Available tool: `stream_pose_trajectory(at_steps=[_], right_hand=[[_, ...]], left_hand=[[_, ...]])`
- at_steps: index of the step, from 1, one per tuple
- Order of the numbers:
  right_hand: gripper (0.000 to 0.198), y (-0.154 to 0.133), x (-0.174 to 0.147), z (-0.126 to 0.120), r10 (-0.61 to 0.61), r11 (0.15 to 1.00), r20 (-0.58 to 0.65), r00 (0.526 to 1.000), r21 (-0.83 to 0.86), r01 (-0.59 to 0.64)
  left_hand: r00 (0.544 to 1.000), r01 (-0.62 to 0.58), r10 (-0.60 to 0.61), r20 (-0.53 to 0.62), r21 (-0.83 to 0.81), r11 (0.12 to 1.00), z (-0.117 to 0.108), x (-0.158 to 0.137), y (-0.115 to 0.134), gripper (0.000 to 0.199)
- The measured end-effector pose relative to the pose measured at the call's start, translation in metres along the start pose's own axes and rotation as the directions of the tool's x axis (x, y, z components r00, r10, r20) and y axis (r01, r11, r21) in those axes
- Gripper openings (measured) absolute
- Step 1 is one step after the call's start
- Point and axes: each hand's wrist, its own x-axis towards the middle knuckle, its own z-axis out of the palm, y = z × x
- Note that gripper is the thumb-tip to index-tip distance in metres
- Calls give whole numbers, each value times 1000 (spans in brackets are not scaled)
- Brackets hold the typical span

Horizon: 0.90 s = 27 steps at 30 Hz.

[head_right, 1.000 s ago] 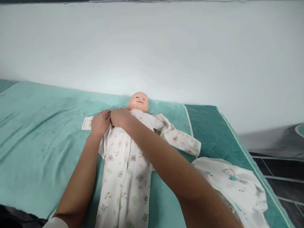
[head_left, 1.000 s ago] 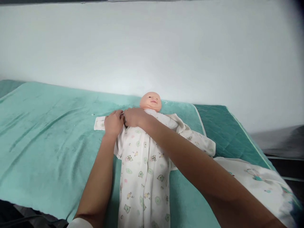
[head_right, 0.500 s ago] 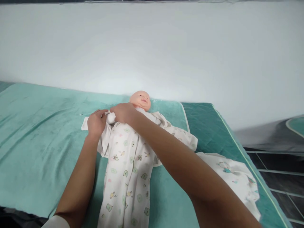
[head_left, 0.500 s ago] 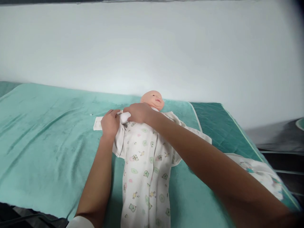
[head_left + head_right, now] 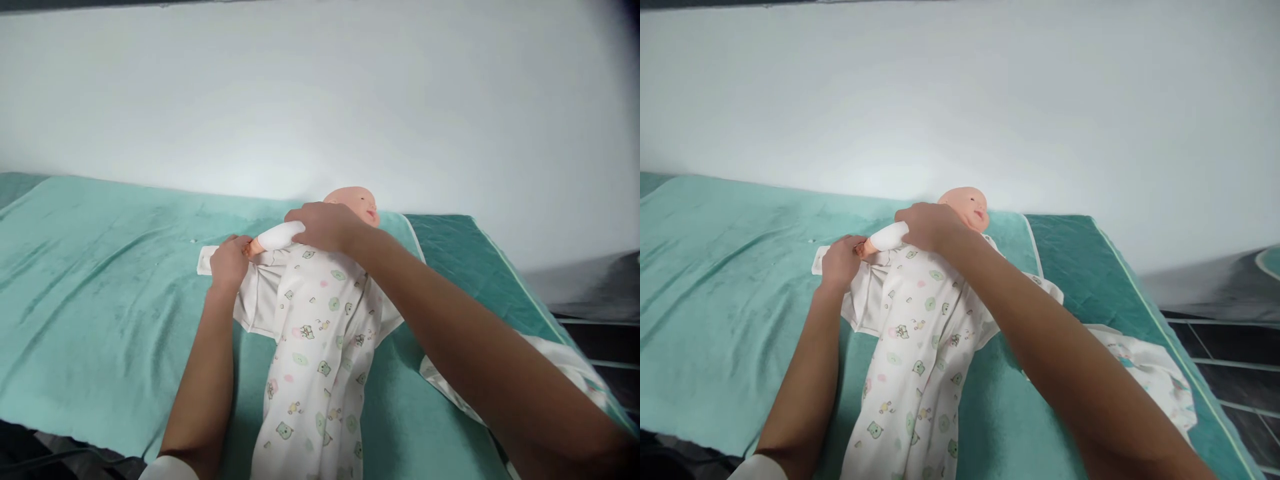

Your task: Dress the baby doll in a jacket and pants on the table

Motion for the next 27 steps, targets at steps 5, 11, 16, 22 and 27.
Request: stream_pose_trajectory(at_steps=[5,11,16,22,27], right_hand=[[34,-2,2,2,1,1000,-9,1000,24,-1],[36,-6,9,8,1,1000,-4,1000,22,-1],[34,-3,6,6,-7,996,-4,1000,89,7],[34,-14,11,13,-20,998,25,999,67,19],[30,-24,21,24,-75,997,29,997,15,74]], left_hand=[[996,-61,54,69,106,993,-4,-1,2,40],[974,-186,160,158,163,969,-10,-3,1,50],[962,-196,171,211,103,975,-11,-3,0,50],[988,-129,114,107,140,982,-7,1,8,23],[974,-227,228,12,177,958,2,0,14,22]])
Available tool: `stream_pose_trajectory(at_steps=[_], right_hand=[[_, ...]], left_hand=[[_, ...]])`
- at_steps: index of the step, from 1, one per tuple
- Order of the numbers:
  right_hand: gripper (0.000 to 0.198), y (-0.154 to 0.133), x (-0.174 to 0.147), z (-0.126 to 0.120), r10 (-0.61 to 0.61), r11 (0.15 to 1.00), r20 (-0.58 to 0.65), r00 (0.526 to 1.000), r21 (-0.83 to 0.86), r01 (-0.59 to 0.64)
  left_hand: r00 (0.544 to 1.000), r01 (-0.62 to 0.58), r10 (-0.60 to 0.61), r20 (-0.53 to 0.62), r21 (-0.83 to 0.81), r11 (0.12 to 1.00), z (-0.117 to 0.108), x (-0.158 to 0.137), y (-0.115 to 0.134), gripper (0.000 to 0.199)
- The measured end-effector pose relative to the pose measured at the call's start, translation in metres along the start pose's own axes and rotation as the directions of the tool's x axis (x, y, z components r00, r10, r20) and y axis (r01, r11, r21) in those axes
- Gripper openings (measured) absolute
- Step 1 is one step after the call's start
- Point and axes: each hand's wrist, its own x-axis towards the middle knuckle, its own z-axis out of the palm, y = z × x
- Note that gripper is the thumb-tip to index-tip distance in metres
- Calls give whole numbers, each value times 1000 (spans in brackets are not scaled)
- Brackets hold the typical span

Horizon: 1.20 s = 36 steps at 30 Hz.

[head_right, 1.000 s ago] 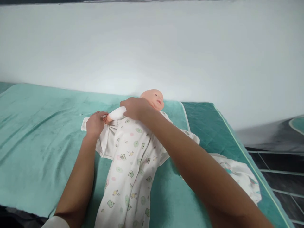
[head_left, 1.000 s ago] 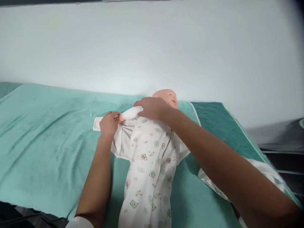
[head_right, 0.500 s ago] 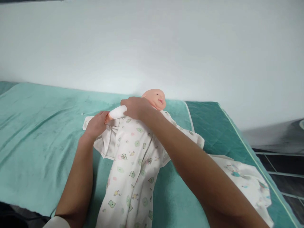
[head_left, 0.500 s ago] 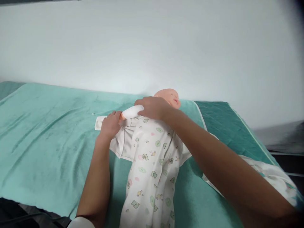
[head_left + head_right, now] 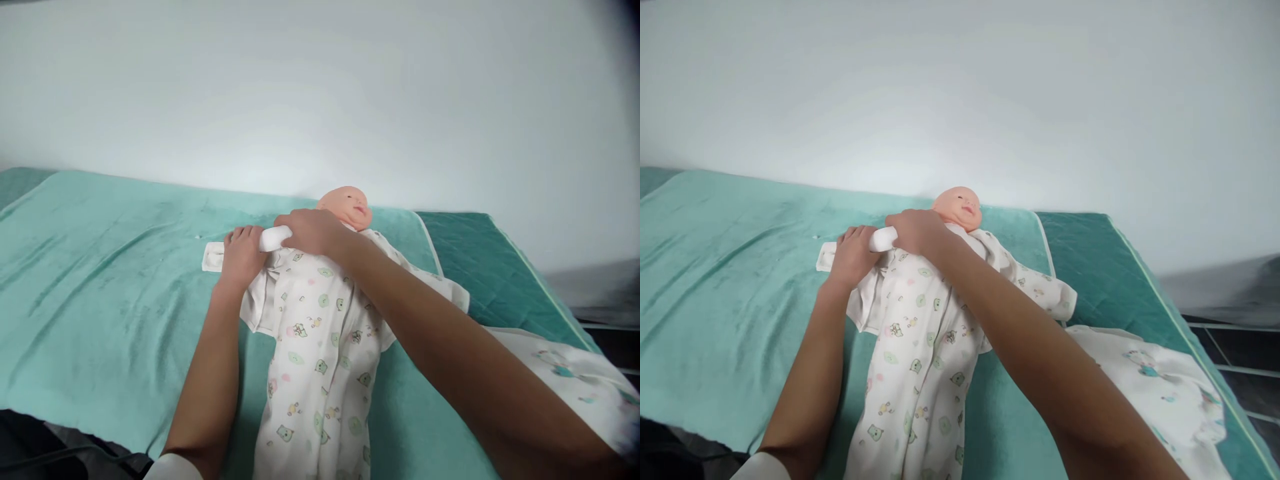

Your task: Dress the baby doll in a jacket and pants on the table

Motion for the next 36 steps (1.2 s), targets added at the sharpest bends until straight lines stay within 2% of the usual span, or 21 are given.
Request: stream_pose_trajectory(at_steps=[4,9,15,18,20,23,26,29,33,36], right_hand=[[27,-4,3,1,-14,999,10,1000,-32,14],[27,-6,1,2,-4,1000,20,1000,-2,4],[42,12,-21,4,111,969,-138,984,233,-77],[38,28,-46,13,225,925,-282,933,362,-114],[36,39,-67,28,313,889,-387,867,441,-125],[36,55,-95,62,438,841,-495,750,522,-147],[41,63,-112,97,493,849,-565,661,480,-223],[46,63,-116,113,485,869,-586,649,404,-285],[48,67,-116,113,500,864,-570,652,385,-325],[48,82,-119,114,563,823,-559,608,443,-355]], left_hand=[[998,-56,56,3,-15,998,4,1,3,31],[1000,-18,18,11,7,1000,6,1,1,30],[999,44,-44,-1,40,998,7,1,-9,31],[996,89,-88,-14,50,995,6,2,-13,30],[993,119,-117,-26,64,991,6,2,-16,29],[988,151,-149,-34,87,985,5,2,-18,29],[987,163,-164,-7,89,983,4,3,-18,29],[983,181,-183,21,77,981,3,4,-17,31],[981,190,-192,39,54,980,3,5,-18,34],[982,181,-183,45,45,982,4,6,-19,33]])
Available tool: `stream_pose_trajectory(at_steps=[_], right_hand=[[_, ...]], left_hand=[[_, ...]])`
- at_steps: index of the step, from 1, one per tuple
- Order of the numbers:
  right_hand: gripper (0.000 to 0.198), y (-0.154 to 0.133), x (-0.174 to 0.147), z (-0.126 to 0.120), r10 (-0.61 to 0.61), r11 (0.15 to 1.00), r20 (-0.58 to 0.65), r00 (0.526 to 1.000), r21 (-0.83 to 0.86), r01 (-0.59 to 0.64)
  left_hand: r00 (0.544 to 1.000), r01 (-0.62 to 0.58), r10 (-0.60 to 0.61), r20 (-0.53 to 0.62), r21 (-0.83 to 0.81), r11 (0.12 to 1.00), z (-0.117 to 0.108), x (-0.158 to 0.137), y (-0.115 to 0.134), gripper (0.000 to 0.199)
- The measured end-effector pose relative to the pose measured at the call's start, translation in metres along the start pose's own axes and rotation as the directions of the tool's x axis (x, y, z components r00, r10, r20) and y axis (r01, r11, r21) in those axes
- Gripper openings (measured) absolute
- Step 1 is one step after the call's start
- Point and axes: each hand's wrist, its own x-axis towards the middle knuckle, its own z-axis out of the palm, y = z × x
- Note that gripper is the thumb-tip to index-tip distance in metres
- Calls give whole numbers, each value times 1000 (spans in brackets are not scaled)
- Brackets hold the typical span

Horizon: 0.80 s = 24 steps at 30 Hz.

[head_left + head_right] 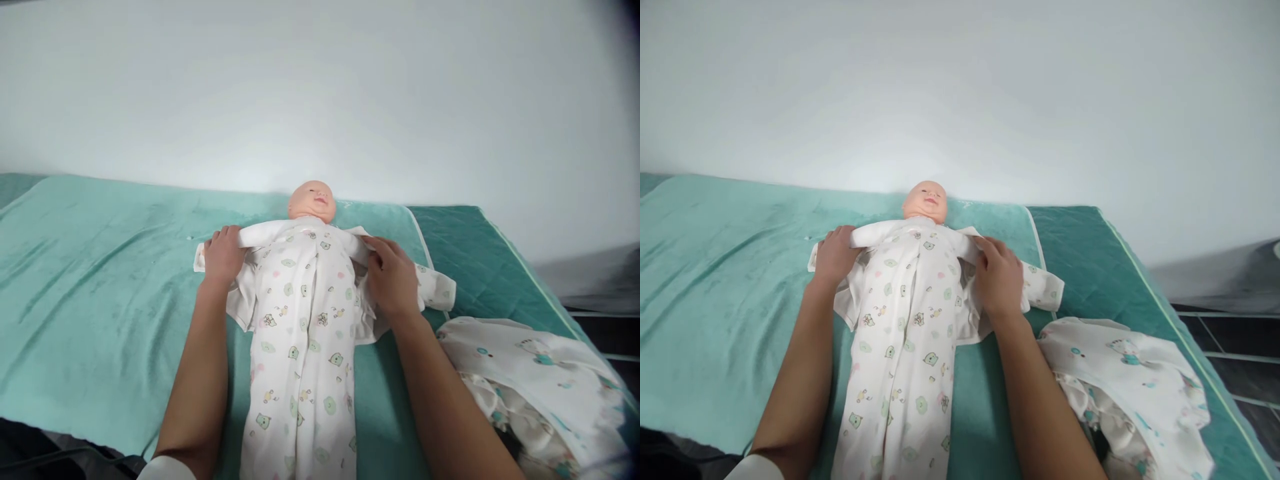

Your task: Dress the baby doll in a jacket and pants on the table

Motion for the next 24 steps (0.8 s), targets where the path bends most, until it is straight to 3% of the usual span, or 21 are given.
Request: stream_pose_trajectory(at_steps=[6,24], right_hand=[[47,21,4,2,96,994,-39,995,62,-93],[45,17,3,9,137,983,-72,988,130,-126]], left_hand=[[1000,-1,1,-7,-14,1000,1,0,0,35],[998,-45,44,-38,-16,999,5,0,1,40]])
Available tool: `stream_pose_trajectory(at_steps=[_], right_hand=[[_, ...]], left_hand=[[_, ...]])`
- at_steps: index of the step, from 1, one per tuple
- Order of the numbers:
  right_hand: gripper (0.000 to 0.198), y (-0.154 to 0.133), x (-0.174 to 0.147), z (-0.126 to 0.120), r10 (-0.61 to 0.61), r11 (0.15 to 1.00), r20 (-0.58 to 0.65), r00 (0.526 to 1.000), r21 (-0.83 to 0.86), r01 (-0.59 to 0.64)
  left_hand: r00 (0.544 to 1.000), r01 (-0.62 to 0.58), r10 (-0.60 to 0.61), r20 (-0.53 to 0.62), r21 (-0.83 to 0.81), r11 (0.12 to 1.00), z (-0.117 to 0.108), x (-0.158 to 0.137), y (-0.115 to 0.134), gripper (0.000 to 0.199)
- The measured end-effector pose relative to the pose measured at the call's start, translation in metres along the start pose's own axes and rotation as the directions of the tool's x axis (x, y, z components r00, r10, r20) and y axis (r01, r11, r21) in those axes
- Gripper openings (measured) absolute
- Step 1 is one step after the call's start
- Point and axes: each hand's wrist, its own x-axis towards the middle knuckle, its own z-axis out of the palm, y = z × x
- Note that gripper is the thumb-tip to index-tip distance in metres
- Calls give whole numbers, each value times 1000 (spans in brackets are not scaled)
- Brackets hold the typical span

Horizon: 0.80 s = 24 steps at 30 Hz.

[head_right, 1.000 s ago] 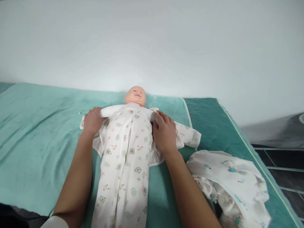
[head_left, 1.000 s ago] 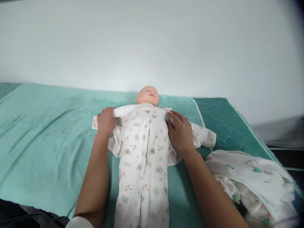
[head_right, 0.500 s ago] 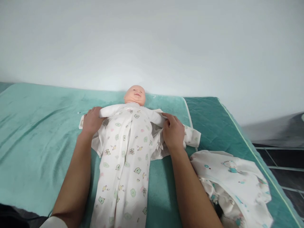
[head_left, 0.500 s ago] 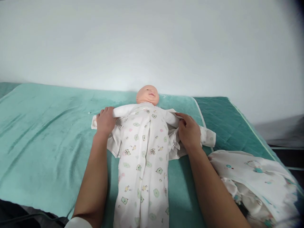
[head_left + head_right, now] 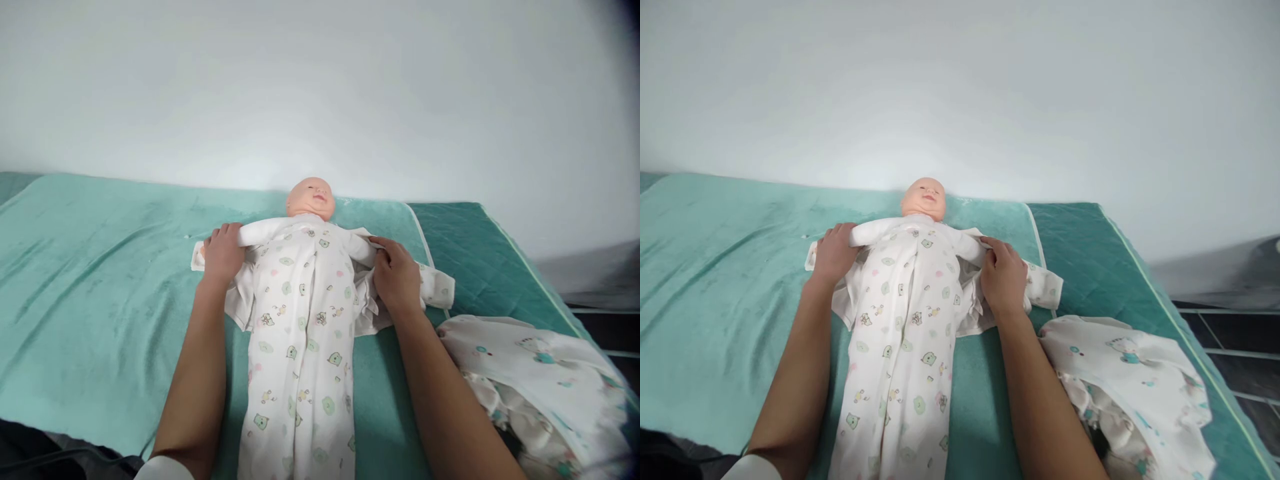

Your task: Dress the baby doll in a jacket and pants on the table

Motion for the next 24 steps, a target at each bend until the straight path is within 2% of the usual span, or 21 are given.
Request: stream_pose_trajectory(at_steps=[14,17,21,24], right_hand=[[43,1,0,1,-13,1000,-12,1000,14,13],[43,2,0,2,-11,1000,-10,1000,18,11],[42,2,2,2,-2,999,-14,1000,37,3],[42,2,3,1,-8,998,-12,1000,63,9]], left_hand=[[1000,-13,13,-1,-46,999,1,0,-1,41],[999,-47,48,11,-82,996,-2,-1,1,47],[978,-207,196,-67,-286,935,-20,-11,14,60],[953,-300,274,-127,-503,810,-38,-23,41,49]])
